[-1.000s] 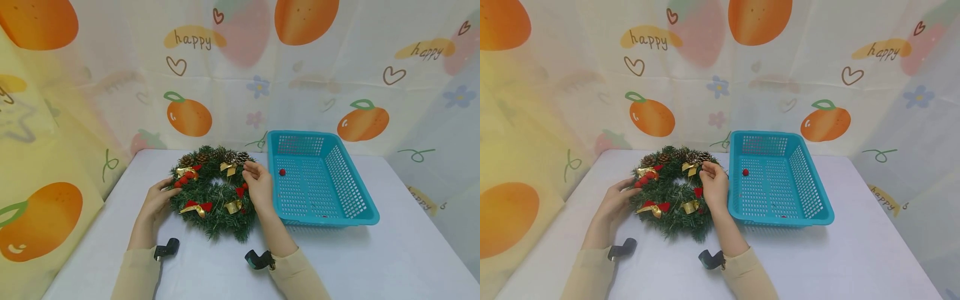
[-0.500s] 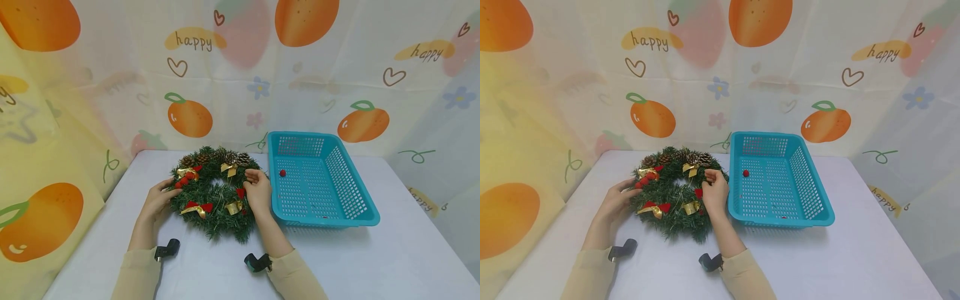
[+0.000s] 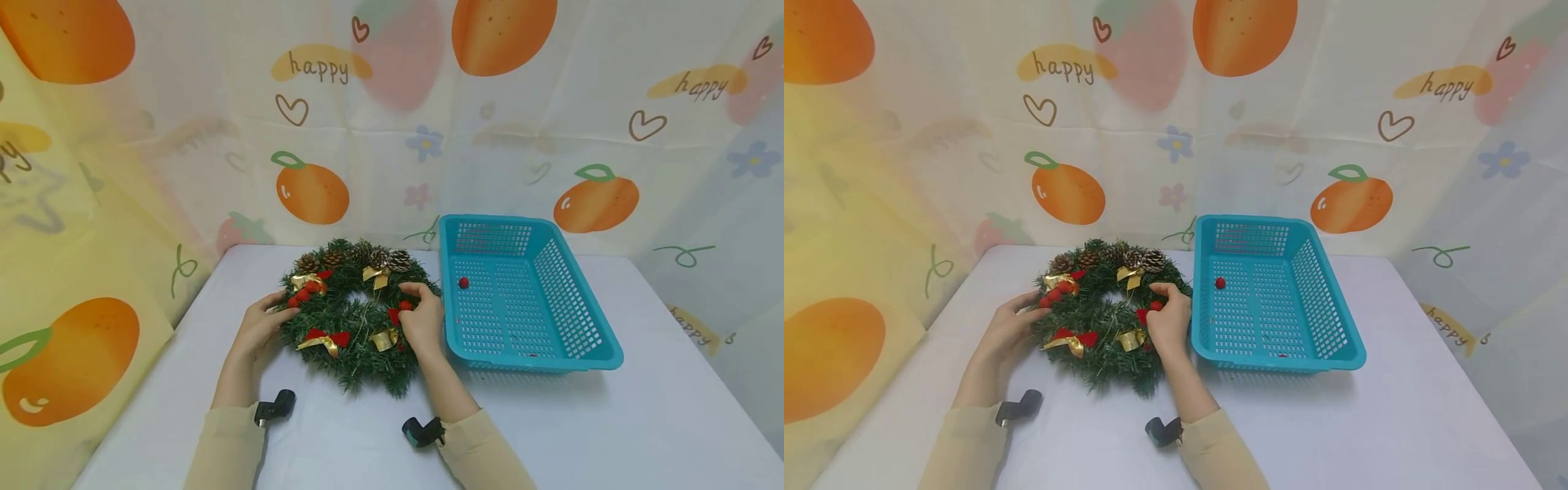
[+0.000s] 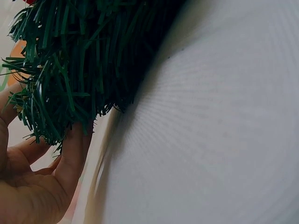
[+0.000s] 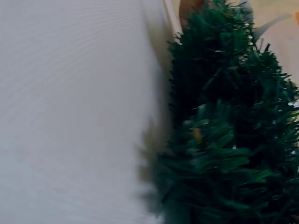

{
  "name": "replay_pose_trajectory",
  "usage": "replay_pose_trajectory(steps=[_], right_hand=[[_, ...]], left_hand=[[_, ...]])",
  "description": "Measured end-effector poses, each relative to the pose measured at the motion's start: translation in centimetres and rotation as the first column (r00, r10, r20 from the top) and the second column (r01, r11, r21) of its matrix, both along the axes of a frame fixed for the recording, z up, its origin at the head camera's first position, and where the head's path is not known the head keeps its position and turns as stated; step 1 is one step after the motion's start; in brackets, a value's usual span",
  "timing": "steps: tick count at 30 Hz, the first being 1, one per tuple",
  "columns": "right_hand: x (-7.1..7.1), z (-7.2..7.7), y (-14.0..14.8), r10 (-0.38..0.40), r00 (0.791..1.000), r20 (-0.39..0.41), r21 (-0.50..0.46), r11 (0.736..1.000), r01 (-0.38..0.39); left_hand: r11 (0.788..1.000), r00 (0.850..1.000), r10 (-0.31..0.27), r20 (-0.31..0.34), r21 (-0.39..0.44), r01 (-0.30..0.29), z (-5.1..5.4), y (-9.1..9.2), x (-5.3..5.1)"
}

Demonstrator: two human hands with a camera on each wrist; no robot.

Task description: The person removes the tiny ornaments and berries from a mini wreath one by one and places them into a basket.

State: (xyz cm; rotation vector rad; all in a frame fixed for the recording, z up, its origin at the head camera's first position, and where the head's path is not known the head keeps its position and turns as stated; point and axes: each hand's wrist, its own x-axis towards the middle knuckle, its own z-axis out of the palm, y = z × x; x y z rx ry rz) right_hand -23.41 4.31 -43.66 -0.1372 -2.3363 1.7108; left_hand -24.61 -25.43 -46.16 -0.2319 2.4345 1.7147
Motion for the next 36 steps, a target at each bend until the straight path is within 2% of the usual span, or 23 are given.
replay_pose_trajectory(steps=[6,14,21,27,30,36], right_hand=[[0.01,-0.32,0.03,-0.005,1.000,-0.031,0.002,1.000,0.005],[0.13,-0.72,-0.06,-0.040,0.997,-0.060,0.116,0.992,0.047],[0.13,-0.85,0.13,-0.002,0.996,-0.093,0.207,0.978,0.021],[0.03,-0.76,0.41,0.045,0.992,-0.122,0.296,0.955,-0.007],[0.00,-0.78,0.45,0.050,0.991,-0.126,0.302,0.953,-0.009],[-0.05,-0.74,0.26,0.022,0.993,-0.114,0.235,0.972,0.005]], left_hand=[[1.000,1.000,0.004,-0.015,-0.011,-0.004,-0.15,-0.06,-0.06],[1.000,1.000,0.000,-0.012,-0.003,0.000,-0.11,0.00,-0.10],[0.999,1.000,-0.002,-0.005,0.037,0.002,-0.01,0.07,0.05],[1.000,1.000,0.001,-0.014,0.001,-0.001,0.00,-0.03,0.05],[1.000,1.000,0.007,-0.014,0.000,-0.007,-0.06,-0.08,-0.01],[1.000,1.000,0.010,-0.020,0.004,-0.010,-0.15,-0.14,-0.11]])
